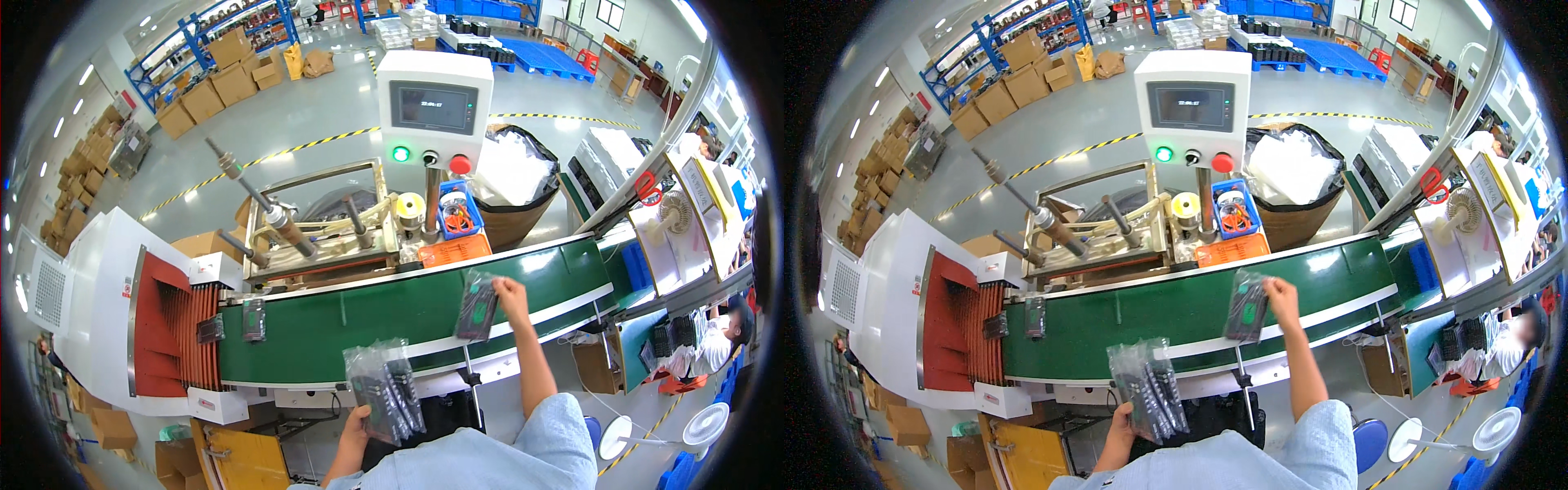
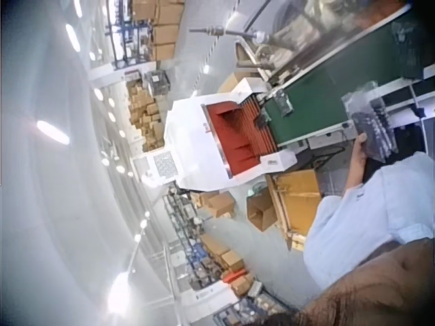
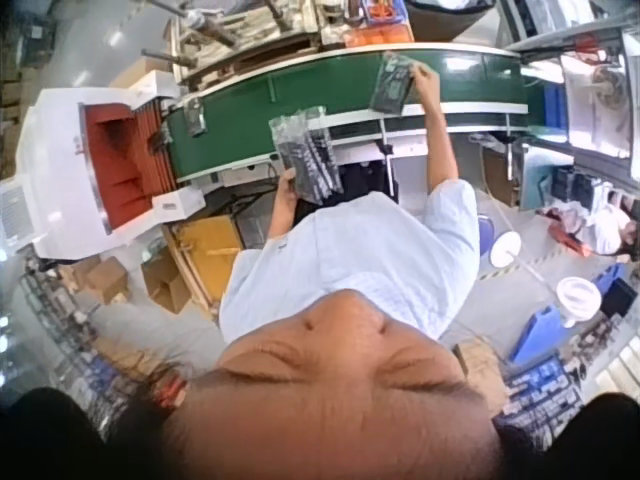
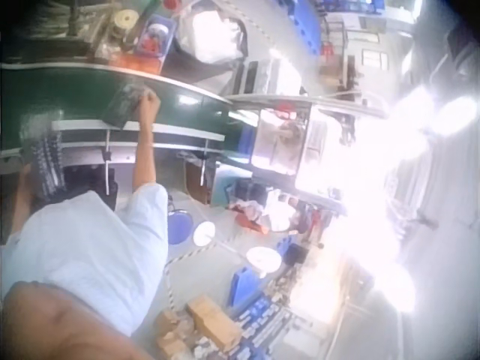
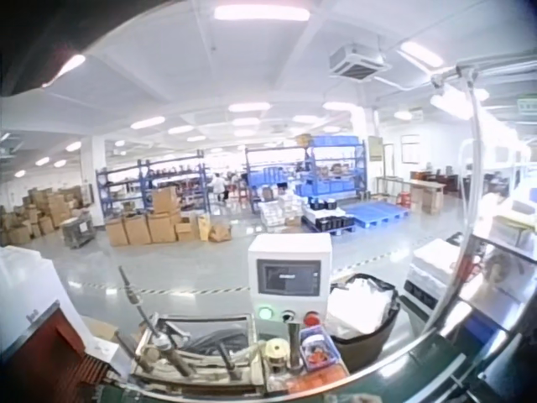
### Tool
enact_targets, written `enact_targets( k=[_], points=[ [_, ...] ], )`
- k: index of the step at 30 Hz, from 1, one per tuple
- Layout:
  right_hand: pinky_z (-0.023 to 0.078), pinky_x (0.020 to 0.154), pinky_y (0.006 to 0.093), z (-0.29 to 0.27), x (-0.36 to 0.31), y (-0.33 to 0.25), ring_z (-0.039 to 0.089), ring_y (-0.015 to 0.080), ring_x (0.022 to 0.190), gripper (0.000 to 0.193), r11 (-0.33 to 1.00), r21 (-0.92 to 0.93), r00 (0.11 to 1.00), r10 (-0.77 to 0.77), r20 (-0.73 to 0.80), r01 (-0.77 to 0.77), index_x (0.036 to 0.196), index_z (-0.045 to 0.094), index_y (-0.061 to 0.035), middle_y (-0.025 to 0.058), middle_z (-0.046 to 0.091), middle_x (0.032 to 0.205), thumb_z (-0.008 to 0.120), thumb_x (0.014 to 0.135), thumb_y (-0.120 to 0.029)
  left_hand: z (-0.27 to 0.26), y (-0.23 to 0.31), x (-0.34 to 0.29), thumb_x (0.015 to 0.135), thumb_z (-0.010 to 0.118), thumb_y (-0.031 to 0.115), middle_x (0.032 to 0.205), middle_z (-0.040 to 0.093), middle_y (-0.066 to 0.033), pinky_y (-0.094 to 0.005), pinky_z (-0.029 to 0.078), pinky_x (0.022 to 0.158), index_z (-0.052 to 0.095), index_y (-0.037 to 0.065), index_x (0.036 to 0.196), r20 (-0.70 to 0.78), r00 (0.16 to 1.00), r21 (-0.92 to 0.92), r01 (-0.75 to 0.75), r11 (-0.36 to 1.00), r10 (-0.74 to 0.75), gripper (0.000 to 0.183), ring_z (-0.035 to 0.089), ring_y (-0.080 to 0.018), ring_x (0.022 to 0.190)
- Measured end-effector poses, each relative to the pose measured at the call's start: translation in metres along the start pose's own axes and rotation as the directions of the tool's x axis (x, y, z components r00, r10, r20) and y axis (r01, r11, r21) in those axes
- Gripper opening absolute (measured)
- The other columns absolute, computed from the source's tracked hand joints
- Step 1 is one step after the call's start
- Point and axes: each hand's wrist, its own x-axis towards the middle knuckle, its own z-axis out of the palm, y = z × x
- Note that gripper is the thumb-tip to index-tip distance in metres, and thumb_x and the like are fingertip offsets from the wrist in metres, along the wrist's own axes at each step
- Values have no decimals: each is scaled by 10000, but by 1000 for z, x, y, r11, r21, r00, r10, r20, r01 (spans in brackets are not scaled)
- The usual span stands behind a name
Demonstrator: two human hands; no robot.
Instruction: The person places small, shrink-wrapped electronic components onto a moving conveyor belt in a factory setting. They repeatedly pick up items from a stack and place them onto the belt, which transports them toward a packaging machine.
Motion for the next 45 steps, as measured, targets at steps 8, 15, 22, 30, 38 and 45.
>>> enact_targets(
  k=[8,15,22,30,38,45],
  points=[
    [404,552,300,26,110,97,512,130,572,311,919,-382,994,110,16,-95,771,638,18,38,591,645,580,826,-283,0,-14,-22,641,658,154,1047,599,-150,-432,498,830,498,-10,1149,-35,999,-157,-41,987,36,558,599,-291,942],
    [448,673,446,126,69,88,557,381,736,287,786,-614,997,-66,32,71,860,644,-35,204,526,828,576,823,-310,-4,-22,-36,623,658,163,1045,601,-179,-456,499,827,512,-26,1131,-68,985,-204,-169,964,158,561,604,-318,930],
    [461,654,389,165,33,71,573,288,671,376,822,-505,927,-361,-104,264,934,581,31,151,569,785,635,803,-317,21,-19,-49,625,653,146,1017,615,-162,-441,506,819,538,-23,1098,-194,936,-179,-328,928,293,515,616,-307,893],
    [434,530,220,130,-120,-19,526,83,669,225,886,-118,478,349,806,-448,1029,567,-19,29,590,898,556,879,-186,-4,-14,-60,633,654,170,997,623,-146,-429,509,803,546,-14,1091,-151,961,-177,-256,951,230,506,619,-293,884],
    [396,601,194,111,-190,-57,488,66,699,346,898,-206,319,341,884,-388,1146,538,-12,6,572,912,490,921,-271,11,-2,-84,645,654,176,999,621,-146,-409,503,815,537,-18,1098,-112,970,-136,-231,963,217,507,619,-271,884],
    [418,672,221,133,-226,-76,505,77,804,455,983,-135,263,163,951,-124,1194,512,-26,22,586,930,555,879,-351,-9,1,-108,662,648,172,1011,618,-144,-404,499,822,527,-19,1115,-93,984,-130,-166,978,155,506,616,-263,898]
  ],
)
